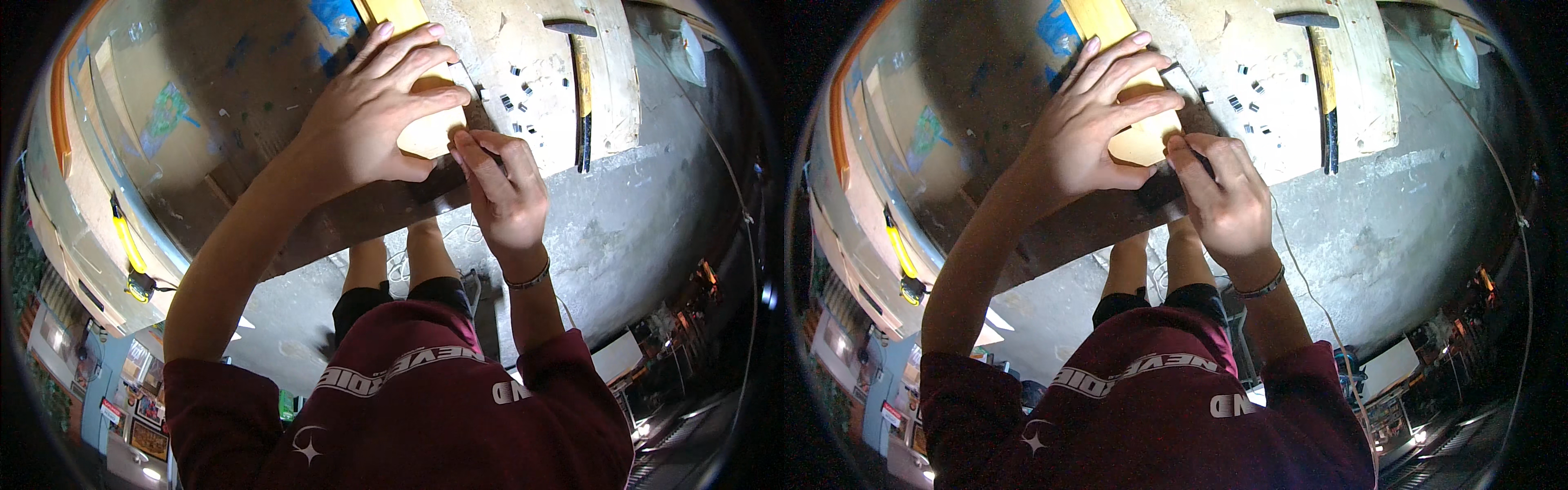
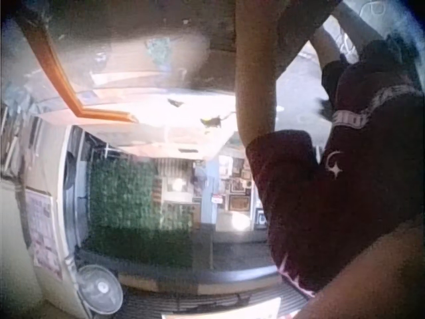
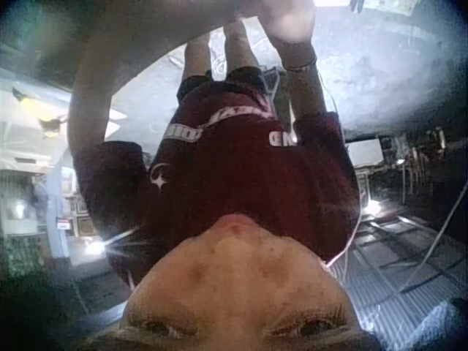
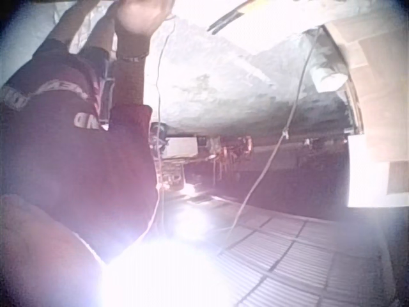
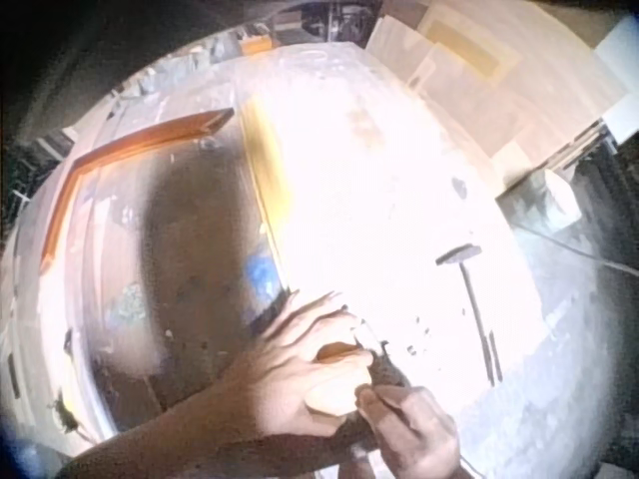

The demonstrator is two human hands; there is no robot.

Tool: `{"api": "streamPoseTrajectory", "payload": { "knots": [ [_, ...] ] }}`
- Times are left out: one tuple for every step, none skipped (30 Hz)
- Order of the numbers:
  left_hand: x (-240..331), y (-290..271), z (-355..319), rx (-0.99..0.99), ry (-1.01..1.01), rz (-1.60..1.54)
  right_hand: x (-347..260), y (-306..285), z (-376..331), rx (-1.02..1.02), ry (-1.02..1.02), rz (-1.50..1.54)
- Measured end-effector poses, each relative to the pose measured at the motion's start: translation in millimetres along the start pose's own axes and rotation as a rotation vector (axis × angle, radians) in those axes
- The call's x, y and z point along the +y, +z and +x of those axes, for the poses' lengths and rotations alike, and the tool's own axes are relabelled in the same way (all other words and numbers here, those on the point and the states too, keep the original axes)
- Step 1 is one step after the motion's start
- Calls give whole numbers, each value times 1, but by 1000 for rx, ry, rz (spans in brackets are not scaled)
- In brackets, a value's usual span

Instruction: The person assembles a wooden frame by hammering nails into pre-drilled holes on a workbench. They repeatedly position nails, strike them with a hammer, and adjust the frame pieces to align joints.

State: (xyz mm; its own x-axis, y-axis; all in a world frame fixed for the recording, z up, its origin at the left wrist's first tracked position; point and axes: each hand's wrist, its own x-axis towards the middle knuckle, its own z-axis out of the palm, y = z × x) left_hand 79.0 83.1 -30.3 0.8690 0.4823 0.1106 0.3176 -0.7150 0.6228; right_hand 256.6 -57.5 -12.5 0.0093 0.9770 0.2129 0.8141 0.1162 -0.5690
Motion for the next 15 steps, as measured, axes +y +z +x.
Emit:
{"api": "streamPoseTrajectory", "payload": {
  "knots": [
    [-1,1,-1,4,4,3,-1,0,-1,-6,2,-12],
    [-1,1,-1,7,8,5,-2,0,-1,-11,5,-23],
    [-2,2,-1,8,8,4,-2,0,-2,-16,7,-34],
    [-2,1,0,8,11,2,0,0,-2,16,8,-5],
    [-2,1,0,7,14,0,5,2,-3,48,9,24],
    [-2,2,1,7,16,6,9,2,-2,80,10,53],
    [-2,2,0,8,14,13,11,2,-1,108,50,83],
    [-2,3,0,9,12,19,12,0,1,136,91,113],
    [-2,2,0,11,10,17,12,-1,3,163,131,143],
    [-3,3,-1,11,9,13,8,-3,4,139,165,152],
    [-3,3,-1,11,7,9,7,-5,5,102,123,116],
    [-2,4,-1,12,10,13,6,-6,6,65,81,80],
    [-2,3,-1,13,13,20,6,-7,7,29,37,46],
    [-3,3,0,14,16,29,7,-6,4,-20,19,-1],
    [-3,3,0,15,21,33,7,-7,5,-39,3,-17]
  ]
}}
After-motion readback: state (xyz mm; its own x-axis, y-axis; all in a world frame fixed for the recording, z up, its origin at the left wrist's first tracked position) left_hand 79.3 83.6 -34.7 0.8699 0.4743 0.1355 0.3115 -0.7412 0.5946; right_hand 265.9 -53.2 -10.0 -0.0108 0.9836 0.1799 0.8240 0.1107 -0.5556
